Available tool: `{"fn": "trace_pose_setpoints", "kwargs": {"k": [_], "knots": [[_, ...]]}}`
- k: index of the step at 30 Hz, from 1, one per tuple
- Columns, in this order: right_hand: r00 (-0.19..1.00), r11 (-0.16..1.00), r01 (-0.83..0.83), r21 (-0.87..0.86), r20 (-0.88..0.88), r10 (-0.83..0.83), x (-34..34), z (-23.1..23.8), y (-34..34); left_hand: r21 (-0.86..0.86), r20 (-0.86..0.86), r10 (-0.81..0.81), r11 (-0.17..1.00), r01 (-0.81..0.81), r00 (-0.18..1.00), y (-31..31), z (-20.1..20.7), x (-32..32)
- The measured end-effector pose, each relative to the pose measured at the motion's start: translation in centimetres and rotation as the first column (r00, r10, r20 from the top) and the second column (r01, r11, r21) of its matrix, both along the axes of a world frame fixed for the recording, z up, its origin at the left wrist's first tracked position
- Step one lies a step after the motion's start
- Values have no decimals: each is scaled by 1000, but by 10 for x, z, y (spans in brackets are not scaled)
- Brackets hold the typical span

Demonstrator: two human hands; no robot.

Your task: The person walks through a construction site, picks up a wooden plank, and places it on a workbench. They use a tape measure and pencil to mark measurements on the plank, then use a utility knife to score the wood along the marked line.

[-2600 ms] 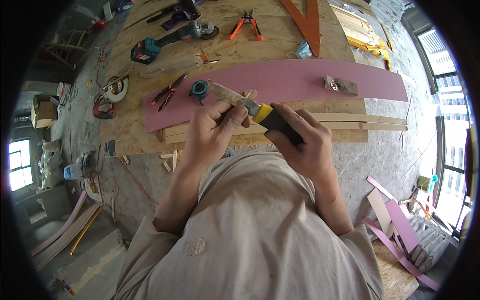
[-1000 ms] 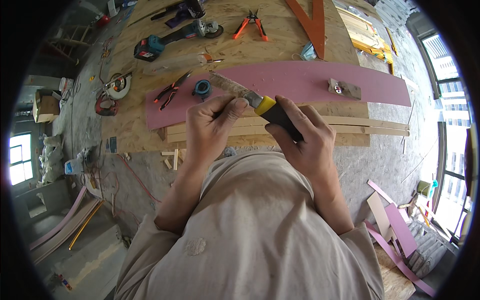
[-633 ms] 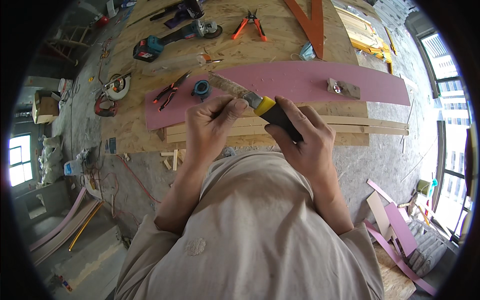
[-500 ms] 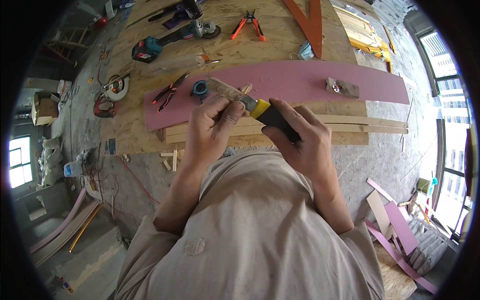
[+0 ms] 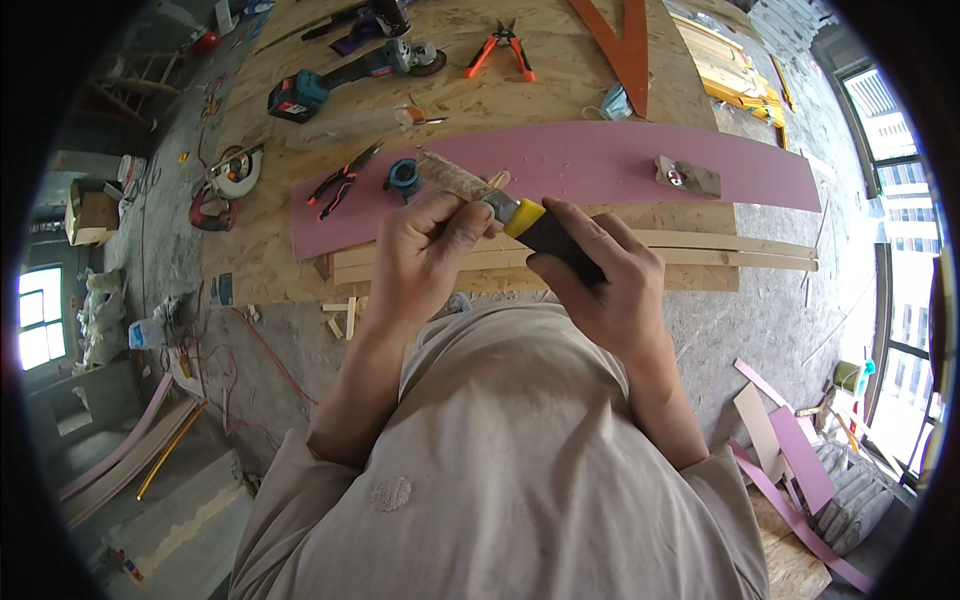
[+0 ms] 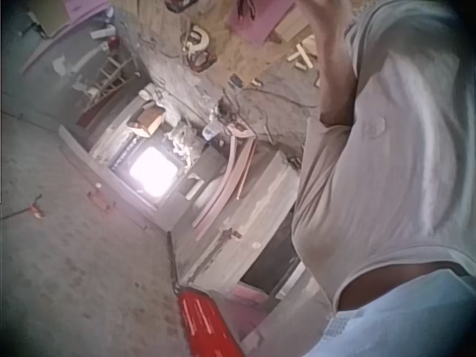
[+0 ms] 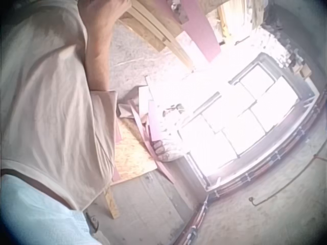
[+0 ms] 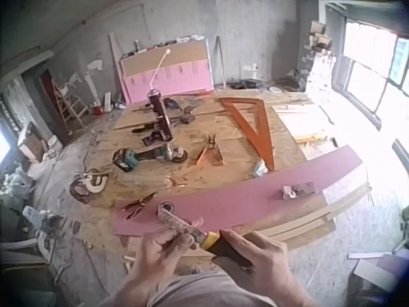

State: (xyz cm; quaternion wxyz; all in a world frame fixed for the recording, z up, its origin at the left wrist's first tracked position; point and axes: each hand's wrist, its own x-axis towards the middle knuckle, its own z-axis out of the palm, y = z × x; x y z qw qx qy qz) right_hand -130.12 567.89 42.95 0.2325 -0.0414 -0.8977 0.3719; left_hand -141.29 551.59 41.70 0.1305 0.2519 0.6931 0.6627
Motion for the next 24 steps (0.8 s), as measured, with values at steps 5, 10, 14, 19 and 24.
{"fn": "trace_pose_setpoints", "kwargs": {"k": [5, 10, 14, 19, 24], "knots": [[997, 999, 33, 20, -64, -31, 0, -2, -1, -97, 83, 24, 995, -16, 996, -2, 7, 3], [999, 1000, -21, -18, -49, 20, -1, -2, 0, 55, 180, -46, 998, 37, 983, -1, 12, 6], [998, 999, 38, 29, -50, -37, 2, -1, -1, -82, 118, -28, 996, 38, 993, -8, 2, -1], [1000, 999, 0, 47, -23, 1, 1, 1, -1, -15, 141, 10, 1000, -8, 990, -1, 9, 7], [997, 999, 47, 7, -57, -47, 2, -2, -4, -79, 85, 57, 996, -50, 995, -3, 4, 6]]}}
